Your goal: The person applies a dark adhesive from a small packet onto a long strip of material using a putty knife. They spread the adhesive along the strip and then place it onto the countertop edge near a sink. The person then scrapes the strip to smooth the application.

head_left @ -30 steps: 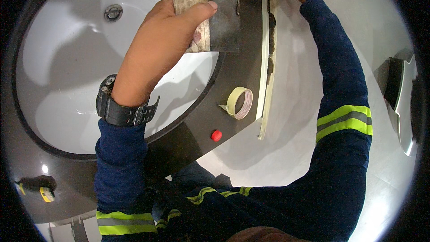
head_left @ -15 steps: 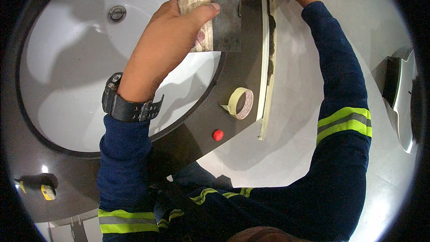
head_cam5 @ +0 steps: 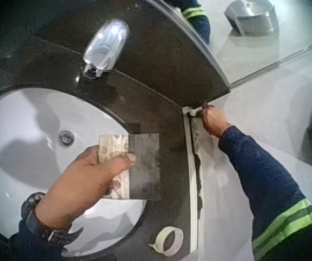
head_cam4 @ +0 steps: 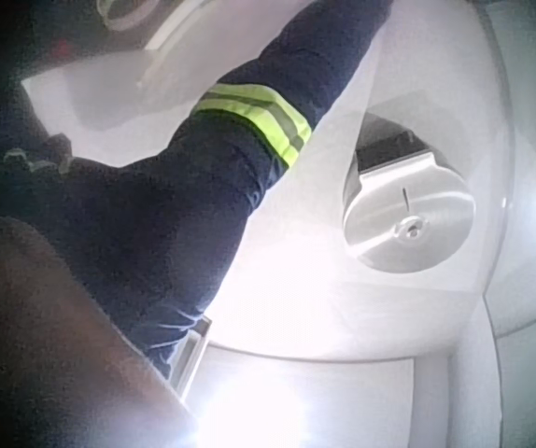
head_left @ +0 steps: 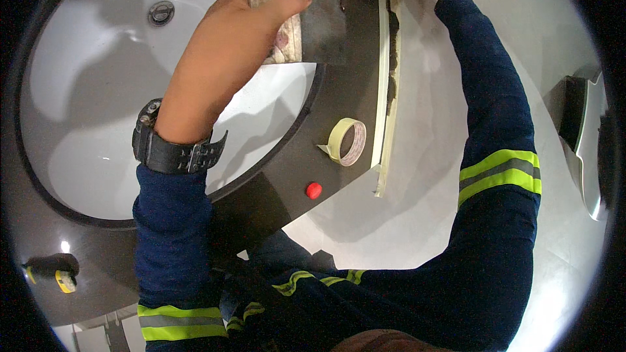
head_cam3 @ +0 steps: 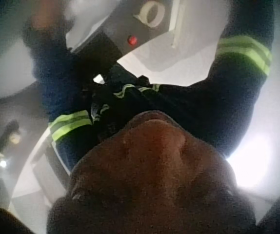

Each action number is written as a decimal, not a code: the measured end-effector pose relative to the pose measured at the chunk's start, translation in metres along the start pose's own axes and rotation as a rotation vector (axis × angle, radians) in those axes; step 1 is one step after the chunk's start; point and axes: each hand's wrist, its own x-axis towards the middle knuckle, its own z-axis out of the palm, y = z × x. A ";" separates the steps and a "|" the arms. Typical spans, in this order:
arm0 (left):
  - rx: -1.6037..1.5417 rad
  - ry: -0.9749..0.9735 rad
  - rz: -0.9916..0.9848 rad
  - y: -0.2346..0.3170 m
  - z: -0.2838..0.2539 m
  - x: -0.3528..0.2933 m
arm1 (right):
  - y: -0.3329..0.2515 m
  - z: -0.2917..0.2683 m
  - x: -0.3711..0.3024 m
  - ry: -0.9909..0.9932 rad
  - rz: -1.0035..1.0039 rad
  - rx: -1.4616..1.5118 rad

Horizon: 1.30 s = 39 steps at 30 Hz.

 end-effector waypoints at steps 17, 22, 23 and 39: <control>0.132 0.055 0.075 -0.011 -0.007 0.002 | -0.037 -0.037 -0.047 -0.098 -0.050 -0.028; -0.060 0.071 -0.088 0.018 0.007 -0.007 | -0.041 -0.039 -0.068 -0.138 -0.003 0.005; -0.102 0.072 -0.102 0.023 0.009 -0.009 | -0.043 -0.043 -0.075 -0.139 -0.022 0.024; -0.145 0.078 0.049 0.013 0.006 -0.015 | -0.093 -0.077 -0.123 -0.231 -0.102 -0.044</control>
